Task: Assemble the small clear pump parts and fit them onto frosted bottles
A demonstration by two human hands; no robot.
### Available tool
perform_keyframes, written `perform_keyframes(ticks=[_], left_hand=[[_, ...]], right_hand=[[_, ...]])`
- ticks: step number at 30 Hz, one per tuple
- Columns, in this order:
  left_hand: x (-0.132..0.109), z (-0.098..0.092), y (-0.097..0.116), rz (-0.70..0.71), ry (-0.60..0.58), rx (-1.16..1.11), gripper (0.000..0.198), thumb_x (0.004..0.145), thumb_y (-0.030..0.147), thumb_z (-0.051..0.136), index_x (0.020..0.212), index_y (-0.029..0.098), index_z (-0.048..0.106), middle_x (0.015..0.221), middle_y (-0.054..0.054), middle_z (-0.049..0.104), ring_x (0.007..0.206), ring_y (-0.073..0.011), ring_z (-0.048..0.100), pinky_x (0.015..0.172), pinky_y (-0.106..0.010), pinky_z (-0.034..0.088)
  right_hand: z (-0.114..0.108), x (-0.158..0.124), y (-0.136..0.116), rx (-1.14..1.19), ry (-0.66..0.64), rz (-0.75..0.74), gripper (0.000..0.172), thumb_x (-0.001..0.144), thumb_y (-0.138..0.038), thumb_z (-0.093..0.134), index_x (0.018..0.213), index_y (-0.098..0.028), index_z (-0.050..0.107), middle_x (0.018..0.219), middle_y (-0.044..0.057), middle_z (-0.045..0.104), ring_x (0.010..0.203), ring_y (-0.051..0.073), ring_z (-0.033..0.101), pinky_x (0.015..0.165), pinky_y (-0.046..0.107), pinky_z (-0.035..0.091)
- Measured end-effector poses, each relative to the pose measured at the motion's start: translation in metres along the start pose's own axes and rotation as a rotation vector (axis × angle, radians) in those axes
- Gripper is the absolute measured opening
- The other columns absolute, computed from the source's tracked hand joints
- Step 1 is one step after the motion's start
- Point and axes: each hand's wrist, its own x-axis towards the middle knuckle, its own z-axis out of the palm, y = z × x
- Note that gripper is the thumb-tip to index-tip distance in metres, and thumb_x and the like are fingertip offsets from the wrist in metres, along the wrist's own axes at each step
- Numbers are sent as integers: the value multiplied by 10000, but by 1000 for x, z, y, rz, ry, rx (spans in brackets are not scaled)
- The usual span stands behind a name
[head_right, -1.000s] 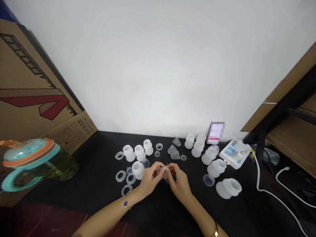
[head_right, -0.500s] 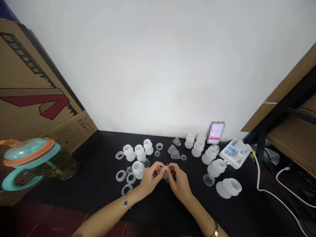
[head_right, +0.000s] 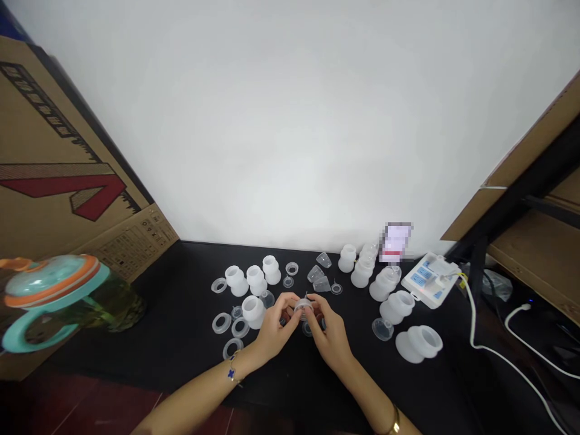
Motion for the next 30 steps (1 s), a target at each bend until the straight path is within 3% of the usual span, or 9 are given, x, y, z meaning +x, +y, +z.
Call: perform_keyframes(ticks=[5, 16, 26, 30], left_hand=[[1, 0, 0, -8, 40, 11, 189, 988, 352, 560, 1107, 209, 588, 941, -32, 727, 747, -163, 674, 618, -250, 506], [2, 0, 2, -1, -5, 27, 197, 949, 292, 580, 1131, 220, 551, 997, -33, 724, 755, -159, 681, 623, -256, 524], [3, 1, 3, -10, 28, 50, 140, 892, 218, 607, 1021, 223, 552, 862, 11, 698, 678, -138, 660, 622, -242, 506], [3, 1, 1, -6, 31, 63, 137, 894, 221, 612, 1016, 222, 549, 821, 24, 688, 647, -132, 646, 599, -233, 487]], right_hand=[[1, 0, -3, -62, -9, 17, 339, 967, -433, 584, 1232, -222, 612, 963, 63, 750, 731, 197, 688, 431, 216, 464], [1, 1, -2, -43, 3, 23, 275, 960, -410, 581, 1158, -227, 638, 944, 60, 760, 755, 210, 703, 467, 230, 496], [2, -1, 1, -33, -5, -5, 229, 960, -388, 592, 1124, -233, 631, 924, 43, 760, 759, 199, 702, 534, 238, 523], [1, -2, -1, -37, -15, 11, 223, 964, -389, 592, 1121, -235, 625, 916, 40, 753, 744, 196, 694, 487, 227, 489]])
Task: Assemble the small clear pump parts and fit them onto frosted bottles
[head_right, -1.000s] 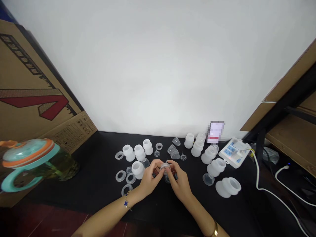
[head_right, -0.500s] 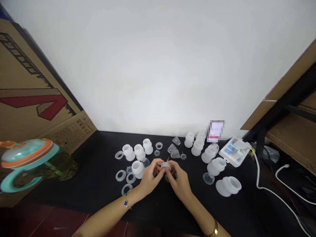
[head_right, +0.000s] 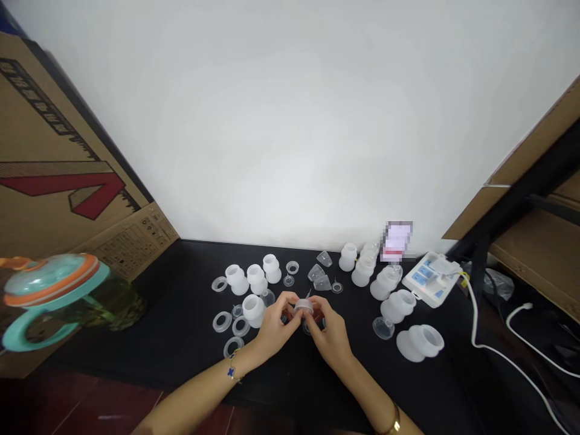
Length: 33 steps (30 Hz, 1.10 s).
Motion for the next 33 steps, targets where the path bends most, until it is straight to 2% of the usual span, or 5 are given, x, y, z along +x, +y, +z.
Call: perform_keyframes(ticks=[8, 12, 20, 25, 33], left_hand=[[0, 0, 0, 6, 3, 3, 127, 899, 225, 606, 1018, 220, 560, 819, 30, 670, 614, -120, 625, 591, -225, 477], [0, 0, 1, 2, 2, 16, 119, 897, 232, 605, 1006, 219, 560, 826, 28, 672, 599, -115, 617, 574, -220, 465], [0, 0, 0, -17, -5, 13, 115, 896, 246, 609, 993, 213, 558, 743, 47, 623, 560, -114, 584, 536, -212, 420], [0, -1, 2, 15, -1, 30, 103, 897, 195, 588, 996, 211, 612, 803, 30, 647, 564, -106, 558, 549, -215, 420], [0, -2, -3, 117, 26, 102, 223, 898, 110, 542, 1009, 219, 702, 1032, -38, 635, 639, -104, 557, 605, -229, 477]], right_hand=[[0, -1, 2, -9, 2, -7, 199, 972, -376, 592, 1114, -240, 620, 892, 25, 746, 715, 179, 675, 568, 238, 521], [0, -1, 2, 9, -17, 15, 210, 971, -389, 590, 1114, -236, 608, 896, 34, 745, 722, 186, 673, 492, 225, 468], [1, 0, 3, 13, -14, 14, 203, 964, -387, 593, 1104, -240, 600, 894, 35, 758, 719, 194, 680, 472, 228, 443], [1, 0, 1, -23, -13, 13, 192, 962, -372, 586, 1095, -235, 604, 884, 38, 741, 711, 190, 676, 474, 226, 448], [3, 2, 4, -93, -3, 15, 269, 923, -346, 612, 1163, -226, 628, 841, 32, 697, 647, 179, 641, 458, 229, 457]])
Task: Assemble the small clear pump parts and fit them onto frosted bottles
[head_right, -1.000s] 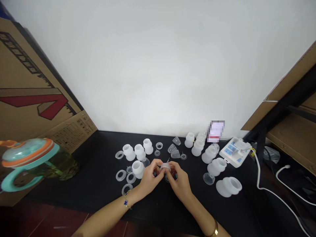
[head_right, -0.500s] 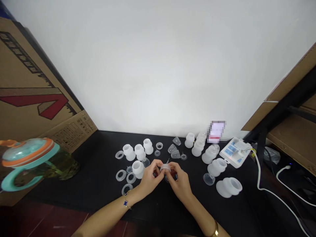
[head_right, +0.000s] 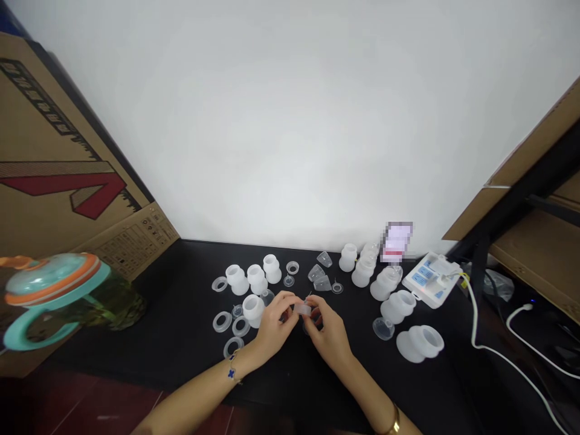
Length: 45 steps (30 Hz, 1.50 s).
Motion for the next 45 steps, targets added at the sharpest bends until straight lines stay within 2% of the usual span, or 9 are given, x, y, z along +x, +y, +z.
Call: perform_keyframes(ticks=[7, 12, 16, 21, 33, 38, 45], left_hand=[[-1, 0, 3, -23, -9, -50, 231, 932, 225, 599, 1163, 225, 614, 1116, -55, 663, 817, -163, 667, 646, -253, 536], [1, -1, 3, -80, -67, -105, 185, 972, 240, 542, 1152, 222, 579, 1050, -43, 717, 860, -179, 702, 683, -270, 554], [1, 0, 3, -114, -62, -110, 145, 965, 275, 566, 1095, 214, 585, 974, -34, 723, 825, -181, 703, 677, -274, 548], [0, 0, 4, -112, -62, -86, 143, 970, 296, 558, 1085, 215, 590, 960, -31, 713, 797, -175, 688, 665, -271, 528], [-1, 2, 0, -107, -58, -33, 142, 974, 313, 554, 1074, 219, 588, 844, 3, 683, 654, -148, 625, 619, -257, 484], [-1, 2, 0, -102, -57, -26, 134, 978, 317, 554, 1058, 215, 593, 809, 13, 668, 628, -143, 608, 606, -251, 468], [-1, -2, 6, -78, -83, -109, 190, 1008, 329, 516, 1146, 211, 572, 918, -16, 708, 711, -152, 655, 630, -249, 497]], right_hand=[[-3, 0, -2, 73, 2, -10, 215, 960, -374, 593, 1117, -234, 633, 919, 42, 737, 736, 188, 678, 499, 227, 484], [-3, 0, -2, 94, 9, 8, 243, 967, -421, 600, 1122, -234, 620, 941, 40, 750, 746, 191, 681, 542, 242, 499], [-3, 1, -1, 98, 8, 19, 237, 968, -427, 601, 1108, -237, 618, 932, 32, 749, 726, 187, 672, 539, 243, 491], [-3, 0, 1, 103, 1, 0, 229, 977, -418, 593, 1115, -235, 614, 939, 31, 745, 762, 189, 678, 605, 256, 509], [-4, 1, -5, 71, 17, 1, 270, 975, -465, 568, 1076, -223, 629, 860, 34, 728, 629, 177, 614, 512, 262, 459], [-4, 0, -5, 62, 25, -5, 257, 978, -451, 572, 1075, -222, 635, 822, 17, 709, 605, 163, 591, 521, 254, 453], [-4, -1, -6, 61, 22, 7, 285, 962, -459, 592, 1112, -221, 635, 759, -2, 666, 598, 161, 580, 476, 236, 418]])
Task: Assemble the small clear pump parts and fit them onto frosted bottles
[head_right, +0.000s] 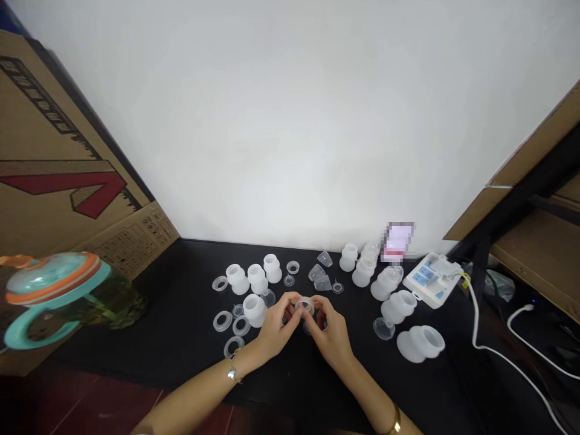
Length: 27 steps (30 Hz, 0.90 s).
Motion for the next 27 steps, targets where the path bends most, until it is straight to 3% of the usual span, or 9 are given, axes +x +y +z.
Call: perform_keyframes(ticks=[4, 13, 27], left_hand=[[0, -2, 3, 14, -5, -23, 212, 1027, 325, 482, 1192, 217, 560, 954, -29, 730, 760, -165, 678, 662, -259, 512], [3, 0, 1, -70, -6, -90, 154, 955, 283, 558, 1092, 216, 573, 805, -4, 702, 678, -159, 652, 591, -238, 474], [5, 0, 4, -113, -13, -124, 148, 971, 334, 541, 1037, 210, 586, 690, 31, 638, 559, -131, 560, 504, -215, 365]], right_hand=[[-1, -1, -3, -19, -9, -25, 290, 973, -435, 570, 1156, -219, 638, 783, 7, 681, 624, 168, 607, 514, 243, 467], [1, 0, 1, -71, -20, -96, 325, 1006, -420, 518, 1219, -207, 641, 912, 54, 715, 679, 179, 635, 628, 283, 531], [2, -1, 2, -95, -41, -97, 301, 1014, -422, 519, 1190, -217, 652, 848, 36, 690, 665, 177, 629, 605, 275, 523]])
